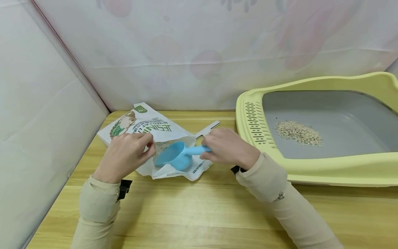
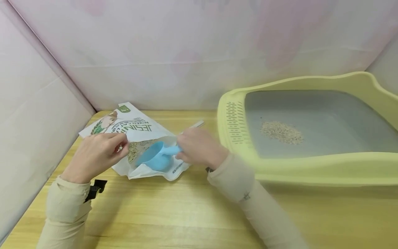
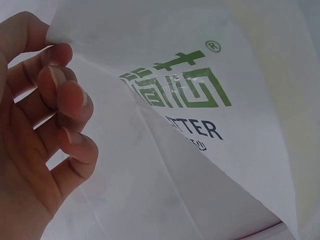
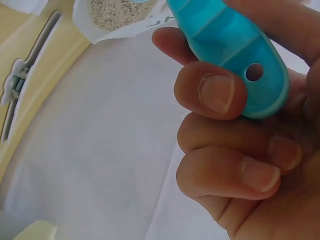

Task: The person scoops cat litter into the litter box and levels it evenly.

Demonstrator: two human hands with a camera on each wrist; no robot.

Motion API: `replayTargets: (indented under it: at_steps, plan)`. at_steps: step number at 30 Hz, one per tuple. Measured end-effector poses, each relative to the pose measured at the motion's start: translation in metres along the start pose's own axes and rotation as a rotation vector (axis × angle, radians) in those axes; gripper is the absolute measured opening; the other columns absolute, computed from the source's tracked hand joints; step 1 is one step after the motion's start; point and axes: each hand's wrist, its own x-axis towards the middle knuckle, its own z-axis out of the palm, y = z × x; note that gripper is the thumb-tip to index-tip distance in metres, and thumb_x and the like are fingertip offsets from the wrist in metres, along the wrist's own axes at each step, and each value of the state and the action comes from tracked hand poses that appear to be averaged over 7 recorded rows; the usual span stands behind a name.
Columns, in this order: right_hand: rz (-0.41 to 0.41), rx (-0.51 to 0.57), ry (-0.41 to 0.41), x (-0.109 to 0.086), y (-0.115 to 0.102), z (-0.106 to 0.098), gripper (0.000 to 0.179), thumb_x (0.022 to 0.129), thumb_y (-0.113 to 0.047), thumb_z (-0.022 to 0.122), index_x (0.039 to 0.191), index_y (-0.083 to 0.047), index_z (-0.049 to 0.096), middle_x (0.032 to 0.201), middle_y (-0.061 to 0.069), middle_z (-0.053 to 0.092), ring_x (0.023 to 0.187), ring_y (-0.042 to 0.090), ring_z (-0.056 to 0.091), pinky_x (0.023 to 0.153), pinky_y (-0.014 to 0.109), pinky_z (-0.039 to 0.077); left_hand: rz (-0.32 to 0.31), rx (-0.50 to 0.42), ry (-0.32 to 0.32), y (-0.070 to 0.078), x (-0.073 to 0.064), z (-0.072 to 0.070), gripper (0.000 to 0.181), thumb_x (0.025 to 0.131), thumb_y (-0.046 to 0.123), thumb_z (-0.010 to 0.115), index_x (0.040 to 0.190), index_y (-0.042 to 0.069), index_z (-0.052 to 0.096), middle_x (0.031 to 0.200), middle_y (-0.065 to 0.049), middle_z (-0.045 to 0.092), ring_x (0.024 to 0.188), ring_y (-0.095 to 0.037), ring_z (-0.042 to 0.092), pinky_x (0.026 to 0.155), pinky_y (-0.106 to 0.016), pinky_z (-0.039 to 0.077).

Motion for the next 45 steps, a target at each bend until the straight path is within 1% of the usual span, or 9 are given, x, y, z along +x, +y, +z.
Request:
replayTargets:
  at_steps: [6,14,21,24,31,38,45]
  plan:
    - [0.008,-0.028,-0.027,0.011,-0.006,0.001,0.039,0.083,-0.023,0.084,0.061,-0.012,0.054,0.057,-0.007,0.03,0.053,0.008,0.03,0.048,0.021,0.026,-0.007,-0.001,-0.006,0.0,-0.001,-0.001,0.017,0.079,0.0,0.064,0.071,0.013,0.058,0.055,0.01,0.038,0.048,-0.004,0.028,0.043,-0.026,0.022]
    - [0.001,-0.001,-0.021,0.02,-0.013,0.005,0.043,0.083,-0.02,0.083,0.06,-0.013,0.047,0.059,-0.007,0.028,0.053,0.008,0.027,0.049,0.02,0.023,-0.003,-0.007,0.007,-0.001,0.0,0.0,0.018,0.08,0.002,0.064,0.07,0.013,0.056,0.056,0.01,0.034,0.048,-0.004,0.027,0.042,-0.026,0.022]
    - [-0.019,-0.035,0.017,0.025,-0.02,0.013,0.051,0.084,-0.024,0.083,0.058,-0.015,0.04,0.058,-0.007,0.023,0.053,0.008,0.024,0.049,0.02,0.022,-0.001,-0.009,0.016,-0.001,-0.001,0.0,0.02,0.082,0.003,0.065,0.069,0.014,0.054,0.055,0.01,0.034,0.048,-0.004,0.027,0.043,-0.026,0.023]
    - [-0.007,-0.041,0.019,0.028,-0.023,0.017,0.053,0.086,-0.025,0.081,0.058,-0.016,0.037,0.057,-0.007,0.022,0.052,0.008,0.024,0.048,0.021,0.021,0.005,-0.011,0.022,-0.001,-0.001,0.0,0.019,0.082,0.002,0.063,0.07,0.014,0.054,0.055,0.01,0.034,0.048,-0.005,0.027,0.042,-0.026,0.023]
    - [-0.003,-0.027,0.05,0.031,-0.026,0.025,0.052,0.087,-0.022,0.08,0.057,-0.015,0.038,0.056,-0.007,0.022,0.051,0.007,0.024,0.047,0.02,0.02,0.013,-0.019,0.029,-0.002,-0.001,0.0,0.016,0.081,0.001,0.06,0.071,0.012,0.055,0.056,0.009,0.034,0.048,-0.005,0.026,0.043,-0.026,0.023]
    - [-0.014,-0.073,0.12,0.033,-0.027,0.033,0.052,0.086,-0.02,0.079,0.058,-0.016,0.035,0.057,-0.007,0.02,0.052,0.008,0.022,0.045,0.019,0.018,0.019,-0.019,0.027,-0.002,0.0,0.001,0.016,0.081,0.0,0.06,0.072,0.012,0.056,0.056,0.009,0.036,0.048,-0.005,0.028,0.042,-0.025,0.024]
    - [-0.002,-0.097,0.131,0.037,-0.034,0.034,0.054,0.086,-0.019,0.077,0.057,-0.017,0.031,0.058,-0.006,0.018,0.052,0.008,0.02,0.044,0.019,0.017,0.014,-0.007,0.018,-0.001,-0.001,-0.001,0.013,0.08,-0.001,0.063,0.073,0.009,0.059,0.056,0.008,0.039,0.048,-0.005,0.029,0.042,-0.025,0.025]
